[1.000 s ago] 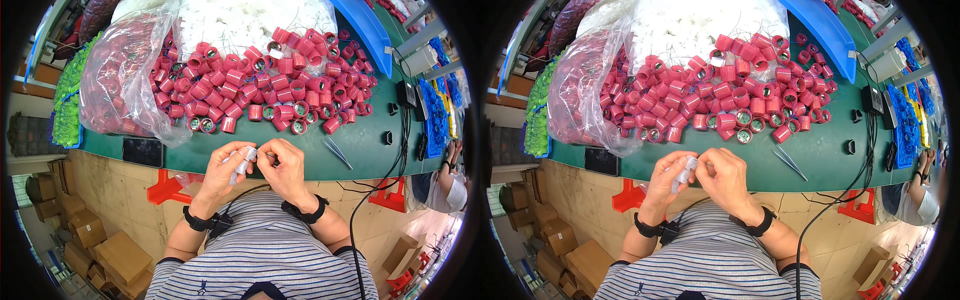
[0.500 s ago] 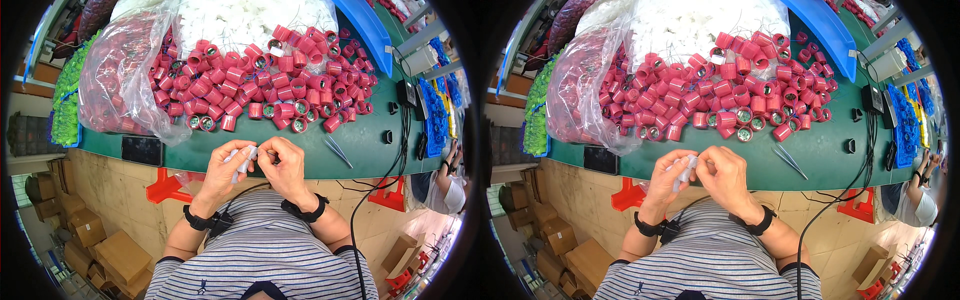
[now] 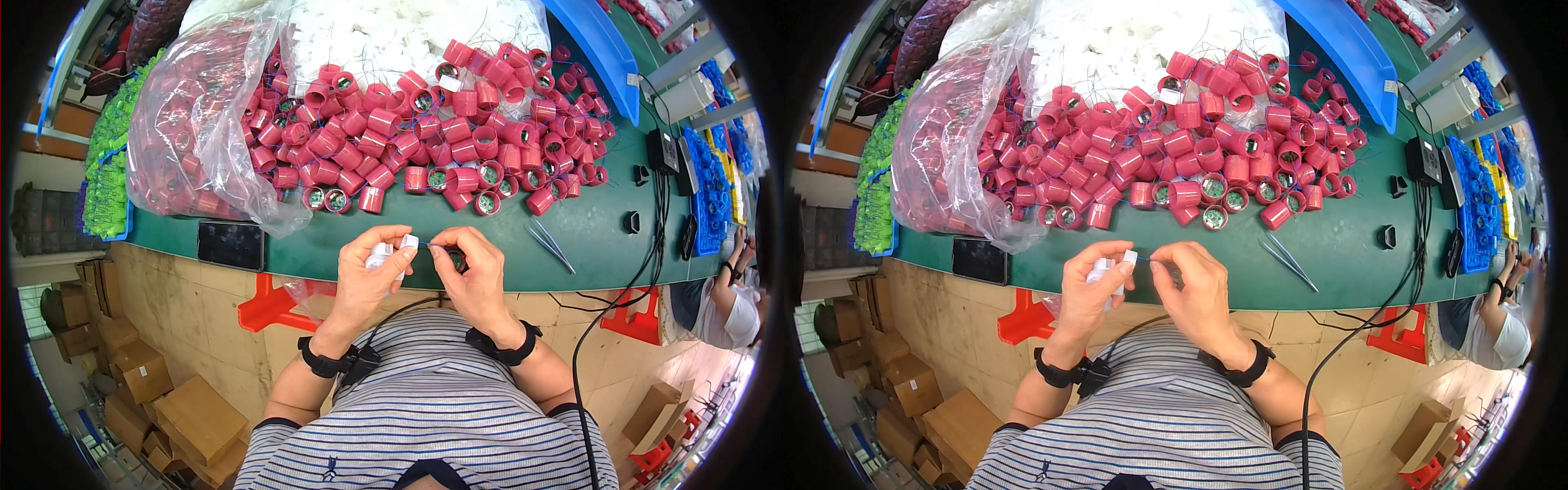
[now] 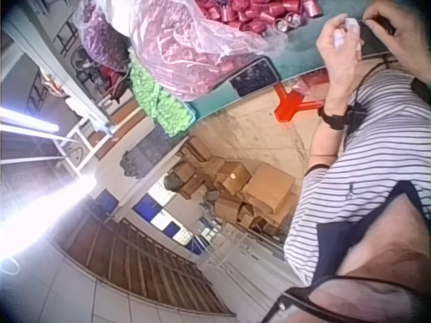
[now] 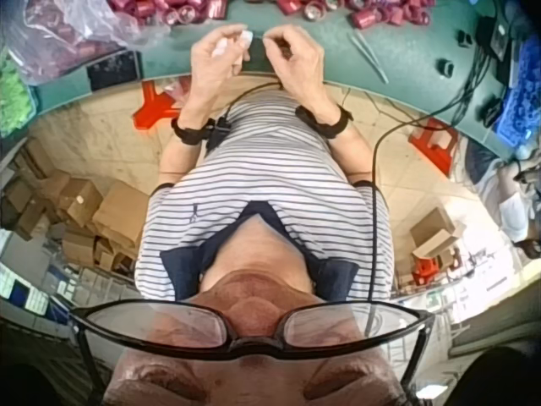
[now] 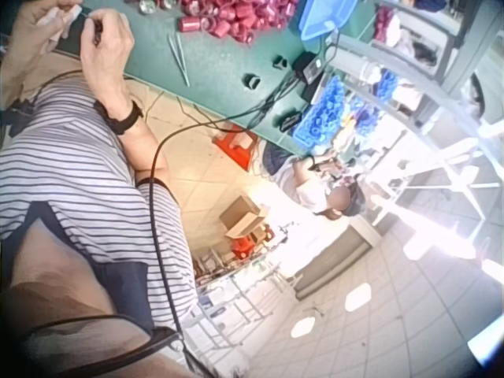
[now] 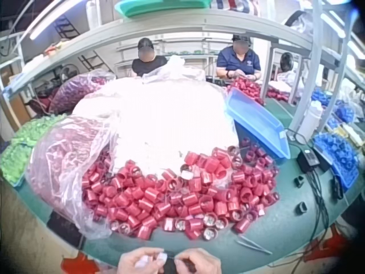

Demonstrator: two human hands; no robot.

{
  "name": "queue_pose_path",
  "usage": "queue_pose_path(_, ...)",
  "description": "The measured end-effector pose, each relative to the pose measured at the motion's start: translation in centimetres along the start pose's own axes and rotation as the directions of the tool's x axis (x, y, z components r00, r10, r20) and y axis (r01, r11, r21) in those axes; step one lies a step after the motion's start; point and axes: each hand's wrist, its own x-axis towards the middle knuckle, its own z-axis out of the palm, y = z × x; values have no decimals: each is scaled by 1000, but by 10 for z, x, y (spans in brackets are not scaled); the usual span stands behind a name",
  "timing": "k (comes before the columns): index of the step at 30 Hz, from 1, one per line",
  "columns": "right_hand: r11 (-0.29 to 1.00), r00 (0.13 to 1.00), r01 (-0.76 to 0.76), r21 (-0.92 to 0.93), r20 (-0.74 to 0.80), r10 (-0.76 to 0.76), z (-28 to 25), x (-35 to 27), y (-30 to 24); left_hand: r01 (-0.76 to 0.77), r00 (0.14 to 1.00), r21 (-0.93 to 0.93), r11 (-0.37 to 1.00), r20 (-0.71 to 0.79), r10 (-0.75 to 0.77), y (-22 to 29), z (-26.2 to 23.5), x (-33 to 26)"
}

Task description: Assembling small electrical or plastic components into pink housing units at a workbench.

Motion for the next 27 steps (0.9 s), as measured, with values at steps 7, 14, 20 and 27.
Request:
queue_pose_path(7, 985, 985, 173, -26, 10, -172, 0, 3, 7, 41, 991, 38, 998, 127, -46, -5, -3, -1)
queue_pose_path(14, 995, 986, 73, -68, -146, -83, -26, -20, 8, 35, 999, 6, 999, 39, -35, -6, -2, -2)
queue_pose_path(20, 998, 998, 5, -61, -58, -8, -21, -15, 9, 11, 997, 100, 995, 81, -19, -5, 1, -2)
queue_pose_path(27, 985, 992, 122, -118, 4, -123, -10, -7, 13, 14, 999, 63, 998, 34, -16, -9, 4, -3)
